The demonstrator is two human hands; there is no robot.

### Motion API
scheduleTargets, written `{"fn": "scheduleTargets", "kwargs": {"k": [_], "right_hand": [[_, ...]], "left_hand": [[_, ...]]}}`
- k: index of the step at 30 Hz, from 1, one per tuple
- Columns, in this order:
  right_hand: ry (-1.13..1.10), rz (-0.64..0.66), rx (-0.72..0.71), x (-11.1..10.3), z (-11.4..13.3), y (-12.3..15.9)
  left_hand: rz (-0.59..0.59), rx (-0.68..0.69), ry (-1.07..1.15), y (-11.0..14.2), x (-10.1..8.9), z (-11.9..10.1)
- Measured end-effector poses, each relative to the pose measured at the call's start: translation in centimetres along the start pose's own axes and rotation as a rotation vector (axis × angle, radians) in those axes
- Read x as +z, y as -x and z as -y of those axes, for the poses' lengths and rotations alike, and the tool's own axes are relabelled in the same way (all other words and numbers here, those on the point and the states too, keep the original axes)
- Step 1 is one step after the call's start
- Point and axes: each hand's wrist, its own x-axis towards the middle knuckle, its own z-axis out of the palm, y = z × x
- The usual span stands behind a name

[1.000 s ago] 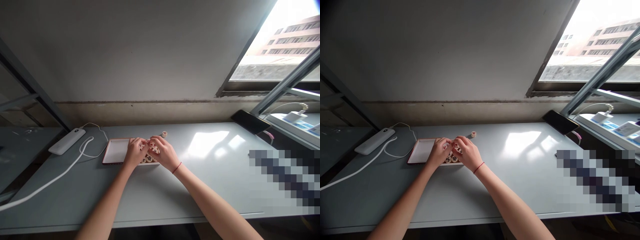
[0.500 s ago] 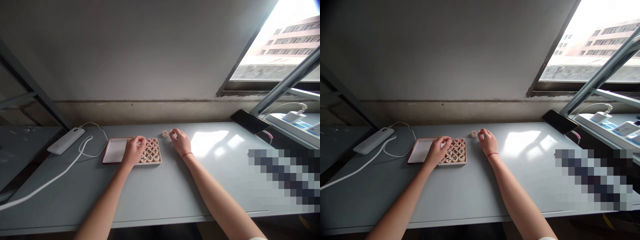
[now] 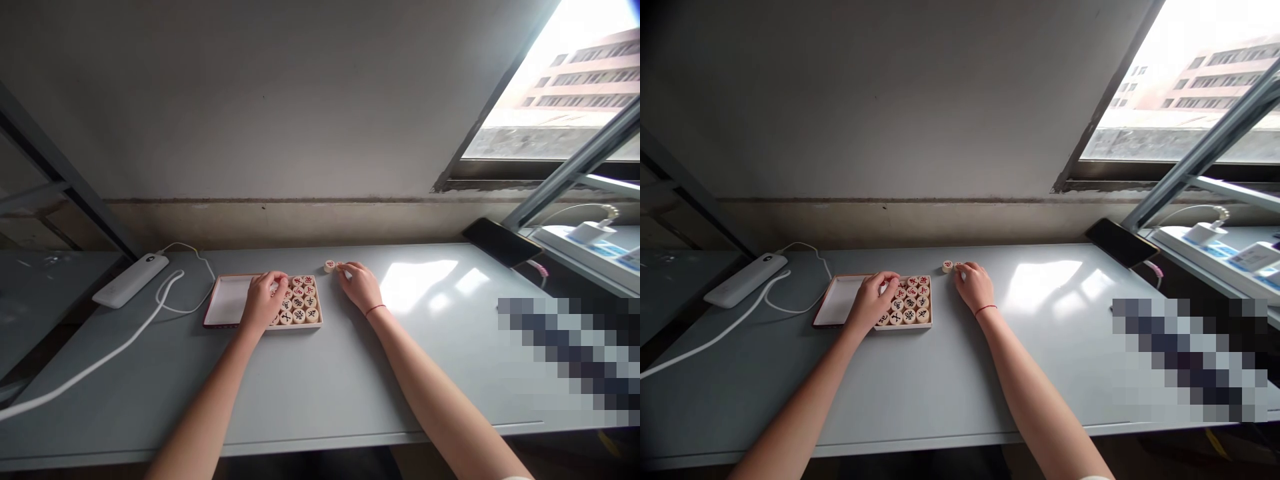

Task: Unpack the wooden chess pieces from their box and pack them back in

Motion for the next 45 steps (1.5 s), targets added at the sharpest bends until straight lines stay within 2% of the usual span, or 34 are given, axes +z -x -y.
{"fn": "scheduleTargets", "kwargs": {"k": [5,8,10,12,15,19,21,27,32,35,40,43,45], "right_hand": [[-0.003,-0.012,0.040,-0.3,0.4,0.1],[0.031,-0.081,0.067,-1.1,1.3,0.3],[0.030,-0.136,-0.004,-1.8,2.4,0.5],[0.014,-0.157,-0.133,-2.5,3.9,1.0],[0.052,-0.071,-0.213,-3.0,6.2,1.8],[0.143,0.180,-0.135,-2.7,8.3,2.8],[0.149,0.250,-0.141,-2.5,8.7,3.1],[0.150,0.270,-0.151,-2.3,8.9,3.3],[0.140,0.276,-0.120,-2.4,8.9,3.3],[0.111,0.214,-0.111,-2.4,8.7,3.3],[-0.044,0.004,-0.384,-2.3,8.7,3.3],[-0.109,-0.028,-0.524,-2.3,8.9,3.4],[-0.128,-0.032,-0.570,-2.3,8.9,3.5]], "left_hand": [[-0.006,-0.012,-0.066,0.0,0.1,0.3],[-0.012,-0.015,-0.195,0.1,0.2,0.4],[-0.005,-0.005,-0.312,0.2,0.3,0.3],[0.032,0.015,-0.412,0.4,0.4,0.3],[0.114,0.030,-0.495,0.5,0.6,0.1],[0.148,-0.003,-0.540,0.4,0.9,-0.1],[0.143,-0.027,-0.553,0.3,1.2,-0.3],[0.094,-0.026,-0.535,0.1,1.8,-0.6],[0.115,-0.052,-0.487,0.1,1.7,-0.5],[0.052,-0.023,-0.471,0.2,1.6,-0.7],[-0.117,0.025,-0.326,0.6,1.0,-1.3],[-0.111,0.036,-0.182,0.8,0.8,-1.6],[-0.092,0.053,-0.095,0.9,0.8,-1.6]]}}
